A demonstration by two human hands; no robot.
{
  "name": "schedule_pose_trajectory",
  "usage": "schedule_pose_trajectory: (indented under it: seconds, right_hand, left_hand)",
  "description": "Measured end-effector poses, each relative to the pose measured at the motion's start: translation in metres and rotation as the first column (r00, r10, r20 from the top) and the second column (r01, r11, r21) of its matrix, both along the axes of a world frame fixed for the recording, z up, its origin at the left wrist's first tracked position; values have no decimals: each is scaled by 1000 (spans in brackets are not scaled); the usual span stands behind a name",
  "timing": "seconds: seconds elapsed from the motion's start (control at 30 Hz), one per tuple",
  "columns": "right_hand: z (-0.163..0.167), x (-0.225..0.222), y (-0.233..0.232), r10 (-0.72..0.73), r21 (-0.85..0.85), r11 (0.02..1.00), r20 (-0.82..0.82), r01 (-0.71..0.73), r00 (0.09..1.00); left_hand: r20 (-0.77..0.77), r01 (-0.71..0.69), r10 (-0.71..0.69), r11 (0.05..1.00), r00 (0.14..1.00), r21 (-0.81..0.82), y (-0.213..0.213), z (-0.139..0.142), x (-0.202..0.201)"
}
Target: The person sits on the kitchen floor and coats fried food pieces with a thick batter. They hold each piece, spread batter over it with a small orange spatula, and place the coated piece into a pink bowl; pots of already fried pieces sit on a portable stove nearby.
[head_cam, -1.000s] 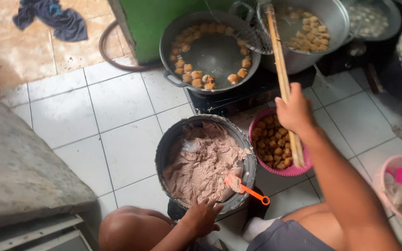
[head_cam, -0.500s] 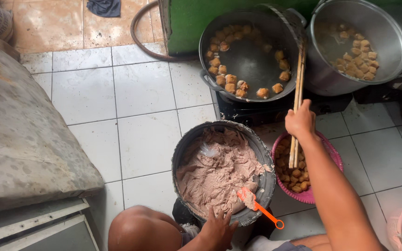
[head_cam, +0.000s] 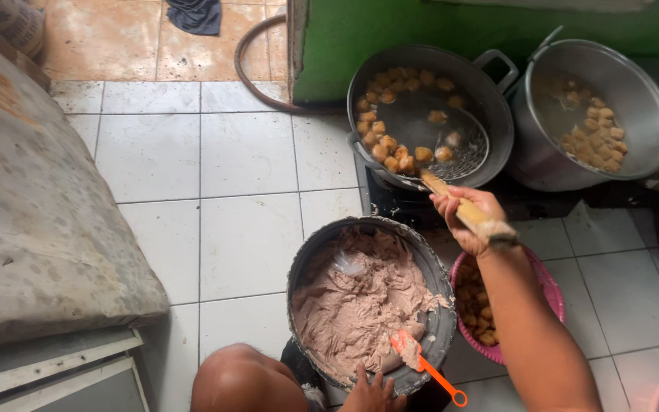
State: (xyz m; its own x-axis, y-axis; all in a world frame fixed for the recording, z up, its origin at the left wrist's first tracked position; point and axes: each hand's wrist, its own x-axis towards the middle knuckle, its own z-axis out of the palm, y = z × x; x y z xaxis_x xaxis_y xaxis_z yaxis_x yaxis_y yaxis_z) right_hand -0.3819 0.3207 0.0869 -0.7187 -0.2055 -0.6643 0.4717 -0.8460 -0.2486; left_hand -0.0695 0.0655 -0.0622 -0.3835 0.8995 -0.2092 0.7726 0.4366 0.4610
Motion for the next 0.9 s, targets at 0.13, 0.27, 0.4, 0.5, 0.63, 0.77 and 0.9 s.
schedule_pose_trajectory:
  seconds: [0.13,0.27,0.4,0.5,0.63,0.77,0.9]
  right_hand:
    - [31,-26,-30,-49,-408,913,-41,29,998]
    - [50,-53,-35,-220,-440,876,1,198,975]
    - [40,-67,-22,-151,-365,925,-102,104,983]
    - [18,-67,-13,-92,-272,962,-187,39,978]
    - [-11,-46,-7,-54,-197,980,-254,3,966]
    - [-25,-26,-4,47,35,999,-342,-38,938]
    - [-20,-10,3,180,235,967,-374,-95,910]
  left_hand:
    - [19,13,-12,1000,1000,-21,2,2,0]
    - [40,30,-29,999,999,-35,3,4,-1]
    - [55,32,-30,999,998,-39,2,1,-3]
    - [63,30,-28,999,998,-38,2,-3,-4]
    - [88,37,-34,999,996,-34,3,-6,-5]
    - [111,55,-49,997,993,-49,-2,-4,-3]
    - [82,12,-10,1000,997,-23,-9,-7,-1]
